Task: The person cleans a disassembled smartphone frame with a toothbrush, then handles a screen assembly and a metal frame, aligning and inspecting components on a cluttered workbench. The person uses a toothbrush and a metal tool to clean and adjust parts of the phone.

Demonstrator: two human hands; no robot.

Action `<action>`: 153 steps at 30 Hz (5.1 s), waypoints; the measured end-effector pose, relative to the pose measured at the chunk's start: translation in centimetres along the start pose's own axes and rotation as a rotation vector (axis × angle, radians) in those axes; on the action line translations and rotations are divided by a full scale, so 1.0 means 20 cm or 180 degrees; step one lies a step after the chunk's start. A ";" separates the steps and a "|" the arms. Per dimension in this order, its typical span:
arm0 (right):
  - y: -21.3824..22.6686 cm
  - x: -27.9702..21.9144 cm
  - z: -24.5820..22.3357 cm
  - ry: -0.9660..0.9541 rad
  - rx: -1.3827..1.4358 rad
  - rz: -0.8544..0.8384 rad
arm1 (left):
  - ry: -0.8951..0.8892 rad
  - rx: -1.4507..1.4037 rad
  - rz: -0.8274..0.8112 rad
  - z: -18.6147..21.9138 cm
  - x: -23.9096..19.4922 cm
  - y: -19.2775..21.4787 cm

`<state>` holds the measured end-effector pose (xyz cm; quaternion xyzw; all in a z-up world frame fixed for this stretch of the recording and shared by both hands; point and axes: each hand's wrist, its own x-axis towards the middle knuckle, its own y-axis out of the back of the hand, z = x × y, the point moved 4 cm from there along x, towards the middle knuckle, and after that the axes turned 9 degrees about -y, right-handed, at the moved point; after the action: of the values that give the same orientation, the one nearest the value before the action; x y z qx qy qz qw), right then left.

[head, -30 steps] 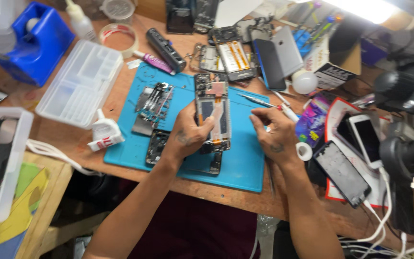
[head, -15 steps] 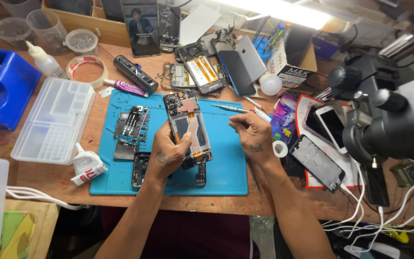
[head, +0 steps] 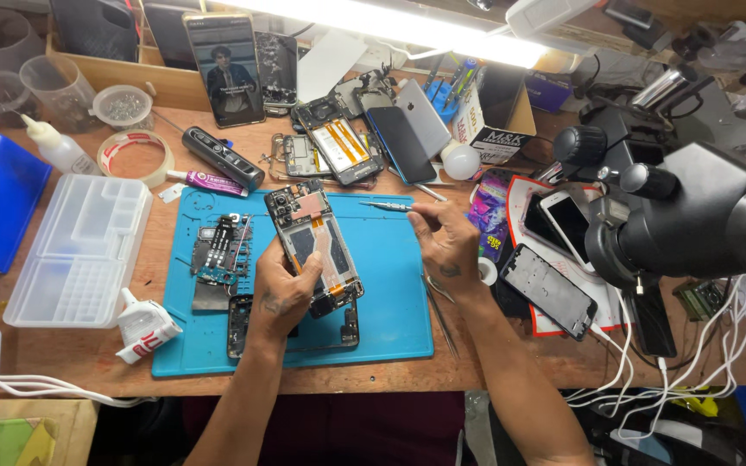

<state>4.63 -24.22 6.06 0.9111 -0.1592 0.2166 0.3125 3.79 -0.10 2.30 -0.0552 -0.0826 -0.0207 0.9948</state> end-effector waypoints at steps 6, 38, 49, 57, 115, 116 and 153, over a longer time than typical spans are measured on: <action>0.22 0.21 -0.17 0.0731 -0.0412 0.0565 | -0.0024 -0.0036 -0.0028 -0.02 0.01 0.02; 0.38 -0.64 -0.07 -0.0856 -0.1034 -0.0231 | -0.0423 0.0435 0.0403 -0.03 0.01 0.09; 0.25 -0.57 -0.11 -0.0618 -0.0716 -0.0344 | 0.0270 0.0294 0.0250 0.10 -0.16 -0.08; 0.04 -0.46 -0.26 0.0219 -0.0183 -0.1474 | -0.0113 -0.0165 0.0525 0.10 -0.39 0.14; -0.04 -0.26 -0.03 0.0092 -0.1298 -0.1050 | 0.1061 0.0932 -0.0134 0.04 -0.27 0.01; -0.04 -0.26 -0.04 0.0102 -0.1287 -0.1040 | 0.1059 0.0965 -0.0138 0.04 -0.27 0.01; -0.01 -0.28 -0.01 0.0383 -0.1086 -0.0989 | 0.1458 0.1390 0.0421 0.18 -0.35 0.08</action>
<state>-0.03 -23.02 3.33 0.8441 -0.0325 0.1899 0.5004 -3.64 2.14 4.48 0.1604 0.1448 0.0503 0.9751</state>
